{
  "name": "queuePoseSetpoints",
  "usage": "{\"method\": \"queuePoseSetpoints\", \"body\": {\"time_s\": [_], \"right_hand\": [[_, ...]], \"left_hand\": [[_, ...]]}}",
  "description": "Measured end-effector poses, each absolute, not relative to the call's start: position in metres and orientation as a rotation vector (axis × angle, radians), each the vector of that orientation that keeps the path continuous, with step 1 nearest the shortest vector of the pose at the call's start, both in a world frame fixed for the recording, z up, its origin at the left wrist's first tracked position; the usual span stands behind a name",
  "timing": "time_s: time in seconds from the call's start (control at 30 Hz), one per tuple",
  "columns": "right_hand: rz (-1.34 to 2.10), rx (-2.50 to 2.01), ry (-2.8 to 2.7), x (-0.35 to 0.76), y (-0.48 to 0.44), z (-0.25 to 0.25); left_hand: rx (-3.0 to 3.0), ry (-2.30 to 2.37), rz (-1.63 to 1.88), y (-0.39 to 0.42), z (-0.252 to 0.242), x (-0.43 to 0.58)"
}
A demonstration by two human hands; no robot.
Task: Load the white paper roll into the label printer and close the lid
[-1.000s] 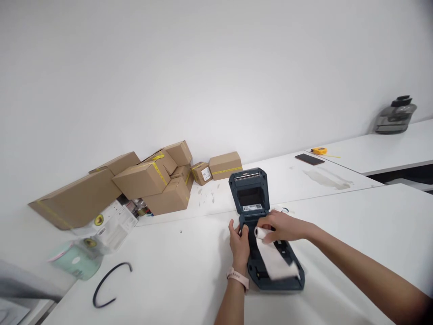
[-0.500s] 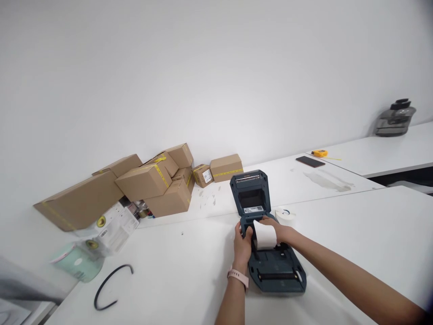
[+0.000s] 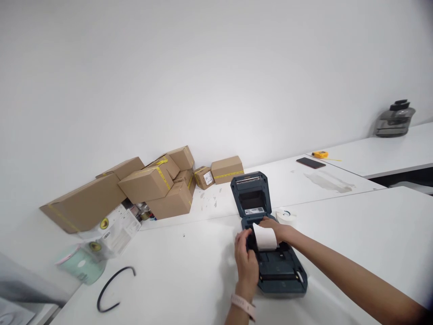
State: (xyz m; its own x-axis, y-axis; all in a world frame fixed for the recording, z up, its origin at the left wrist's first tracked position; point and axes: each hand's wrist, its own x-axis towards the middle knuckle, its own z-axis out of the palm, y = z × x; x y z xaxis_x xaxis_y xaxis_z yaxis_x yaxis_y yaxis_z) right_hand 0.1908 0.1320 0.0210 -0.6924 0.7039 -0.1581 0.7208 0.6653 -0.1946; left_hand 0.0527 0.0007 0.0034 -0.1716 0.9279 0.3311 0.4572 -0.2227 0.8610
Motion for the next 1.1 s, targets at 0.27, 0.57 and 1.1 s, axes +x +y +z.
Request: {"method": "queuePoseSetpoints", "body": {"time_s": [0.27, 0.57, 1.1], "right_hand": [[-0.328, 1.079, 2.755, 0.192, 0.119, 0.043], [-0.541, 0.964, 2.761, 0.197, 0.119, 0.058], [-0.861, 1.012, 3.001, 0.219, 0.102, 0.096]], "left_hand": [[2.203, 1.575, 1.532, -0.035, 0.002, 0.077], [2.36, 1.352, 1.786, -0.061, -0.006, 0.081], [2.417, 1.38, 2.011, -0.08, -0.05, 0.09]]}}
